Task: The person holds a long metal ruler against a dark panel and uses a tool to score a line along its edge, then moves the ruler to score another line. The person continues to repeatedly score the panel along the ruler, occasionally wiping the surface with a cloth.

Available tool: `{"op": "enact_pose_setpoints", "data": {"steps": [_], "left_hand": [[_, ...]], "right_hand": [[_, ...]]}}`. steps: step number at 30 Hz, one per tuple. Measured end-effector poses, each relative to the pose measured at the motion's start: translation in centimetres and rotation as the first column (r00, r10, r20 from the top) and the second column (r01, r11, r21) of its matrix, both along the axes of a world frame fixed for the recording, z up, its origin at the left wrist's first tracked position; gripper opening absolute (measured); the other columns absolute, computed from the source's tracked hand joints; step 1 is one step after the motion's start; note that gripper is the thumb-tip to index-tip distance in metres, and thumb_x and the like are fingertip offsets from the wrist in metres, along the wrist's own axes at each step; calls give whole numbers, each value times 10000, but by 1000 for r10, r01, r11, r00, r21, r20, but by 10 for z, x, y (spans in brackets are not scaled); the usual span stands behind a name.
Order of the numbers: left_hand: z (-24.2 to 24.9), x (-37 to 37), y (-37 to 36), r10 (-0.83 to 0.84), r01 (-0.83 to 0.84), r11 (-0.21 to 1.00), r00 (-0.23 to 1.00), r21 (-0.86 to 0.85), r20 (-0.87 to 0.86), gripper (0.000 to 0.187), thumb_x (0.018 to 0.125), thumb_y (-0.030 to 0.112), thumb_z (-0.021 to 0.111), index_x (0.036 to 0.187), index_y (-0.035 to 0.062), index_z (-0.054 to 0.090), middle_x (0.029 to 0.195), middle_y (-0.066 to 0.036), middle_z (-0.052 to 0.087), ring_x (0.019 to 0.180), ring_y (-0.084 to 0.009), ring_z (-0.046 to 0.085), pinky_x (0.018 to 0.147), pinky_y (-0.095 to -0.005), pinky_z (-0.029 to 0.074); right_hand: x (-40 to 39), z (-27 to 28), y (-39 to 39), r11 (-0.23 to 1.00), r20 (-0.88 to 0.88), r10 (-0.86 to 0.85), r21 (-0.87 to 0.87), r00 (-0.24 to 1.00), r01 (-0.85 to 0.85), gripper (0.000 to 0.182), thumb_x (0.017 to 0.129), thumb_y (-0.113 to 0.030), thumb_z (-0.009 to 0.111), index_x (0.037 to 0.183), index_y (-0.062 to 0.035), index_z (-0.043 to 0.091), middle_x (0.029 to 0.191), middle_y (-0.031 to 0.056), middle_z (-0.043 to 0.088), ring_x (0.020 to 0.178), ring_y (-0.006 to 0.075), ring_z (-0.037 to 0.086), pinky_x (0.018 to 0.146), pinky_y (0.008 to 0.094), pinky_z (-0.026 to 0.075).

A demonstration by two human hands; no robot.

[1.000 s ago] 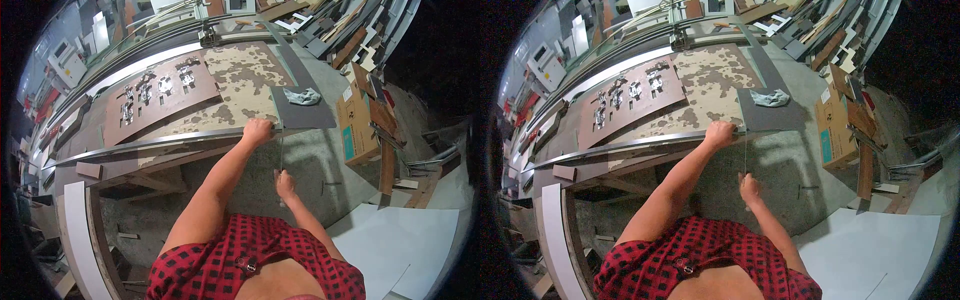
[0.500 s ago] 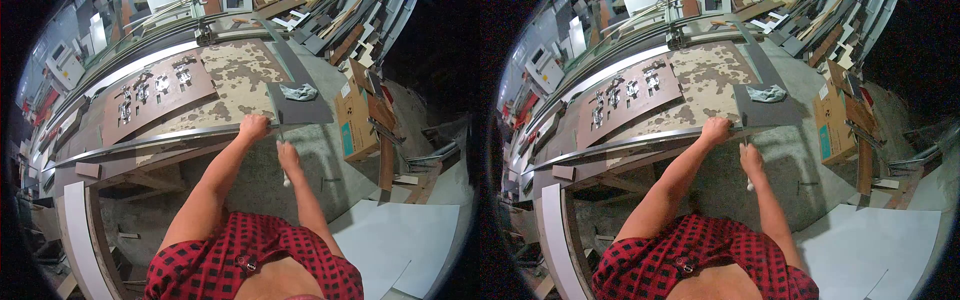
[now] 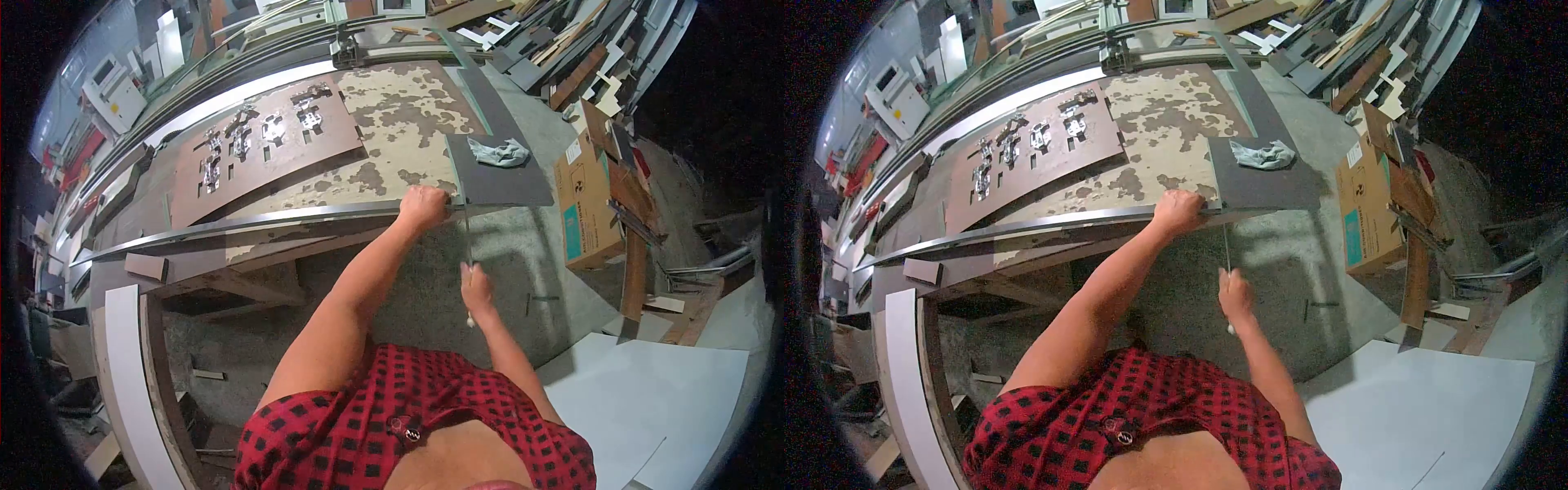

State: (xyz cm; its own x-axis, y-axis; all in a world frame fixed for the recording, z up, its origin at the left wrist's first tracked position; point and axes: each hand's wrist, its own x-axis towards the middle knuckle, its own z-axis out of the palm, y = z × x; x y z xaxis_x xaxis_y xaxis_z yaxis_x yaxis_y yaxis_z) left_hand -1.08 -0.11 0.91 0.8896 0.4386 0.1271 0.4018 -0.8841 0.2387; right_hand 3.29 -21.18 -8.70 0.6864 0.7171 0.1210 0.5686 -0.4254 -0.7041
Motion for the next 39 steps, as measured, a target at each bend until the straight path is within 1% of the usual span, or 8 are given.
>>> {"op": "enact_pose_setpoints", "data": {"steps": [9, 16, 22, 24, 28, 30, 33, 39], "left_hand": [[-5, 2, 2, 8, -6, 999, 999, -37, 42, 301, 661, 375, 640, 746, 87, 634, 718, -151, 616, 727, -311, 612, 662, -408, 482], [4, 0, 0, 8, -8, 999, 1000, -54, 11, 240, 653, 307, 647, 718, 76, 637, 738, -148, 622, 724, -305, 617, 655, -398, 491], [-4, 2, 2, 1, 0, 1000, 999, -24, 47, 268, 642, 330, 632, 725, 75, 629, 714, -160, 608, 712, -315, 608, 644, -404, 483], [-5, 3, 3, -12, 12, 1000, 999, -21, 37, 271, 647, 335, 634, 734, 79, 631, 722, -156, 610, 718, -312, 608, 650, -403, 482], [-19, 6, 7, 8, -7, 1000, 999, -17, 36, 270, 657, 332, 637, 757, 81, 631, 741, -146, 616, 735, -308, 607, 664, -400, 479], [-18, 7, 8, 2, -2, 1000, 1000, 0, 28, 269, 660, 328, 636, 761, 79, 630, 739, -146, 616, 733, -309, 607, 664, -401, 479], [-5, 2, 4, -8, 8, 1000, 1000, -4, 0, 261, 663, 323, 634, 762, 81, 632, 736, -144, 617, 731, -312, 608, 664, -403, 480], [-3, 5, 3, 35, -35, 998, 999, -43, -12, 242, 663, 313, 629, 737, 83, 638, 730, -149, 617, 729, -315, 610, 663, -405, 485]], "right_hand": [[24, 61, 67, 994, 8, -2, 110, 1000, 1, 406, 882, -354, 420, 751, 21, 504, 700, 243, 551, 702, 437, 532, 585, 459, 408], [-8, -1, -4, 998, -21, -23, -65, 1000, 21, 338, 876, -286, 455, 694, -2, 469, 602, 224, 517, 575, 410, 527, 515, 456, 387], [30, 54, 75, 990, 69, -1, 140, 998, -9, 350, 883, -282, 451, 743, 38, 471, 617, 228, 497, 584, 398, 490, 527, 402, 385], [33, 52, 76, 997, 45, -15, 74, 999, 12, 394, 885, -356, 411, 749, 4, 496, 705, 263, 538, 706, 457, 510, 567, 470, 392], [1, 13, 18, 996, -150, 7, 85, 989, 6, 344, 874, -292, 465, 698, 3, 474, 653, 251, 531, 666, 449, 518, 547, 453, 395], [-17, 9, -10, 997, -88, -46, -71, 995, 40, 311, 869, -256, 483, 699, 3, 462, 648, 242, 531, 662, 443, 523, 545, 441, 395], [-8, 27, 5, 999, -121, -14, 27, 993, 18, 332, 882, -274, 461, 705, 8, 456, 662, 231, 517, 619, 398, 522, 547, 393, 399], [28, 62, 78, 999, 103, -38, 21, 994, 36, 364, 883, -326, 432, 750, 7, 490, 659, 245, 524, 654, 449, 502, 547, 450, 389]]}}
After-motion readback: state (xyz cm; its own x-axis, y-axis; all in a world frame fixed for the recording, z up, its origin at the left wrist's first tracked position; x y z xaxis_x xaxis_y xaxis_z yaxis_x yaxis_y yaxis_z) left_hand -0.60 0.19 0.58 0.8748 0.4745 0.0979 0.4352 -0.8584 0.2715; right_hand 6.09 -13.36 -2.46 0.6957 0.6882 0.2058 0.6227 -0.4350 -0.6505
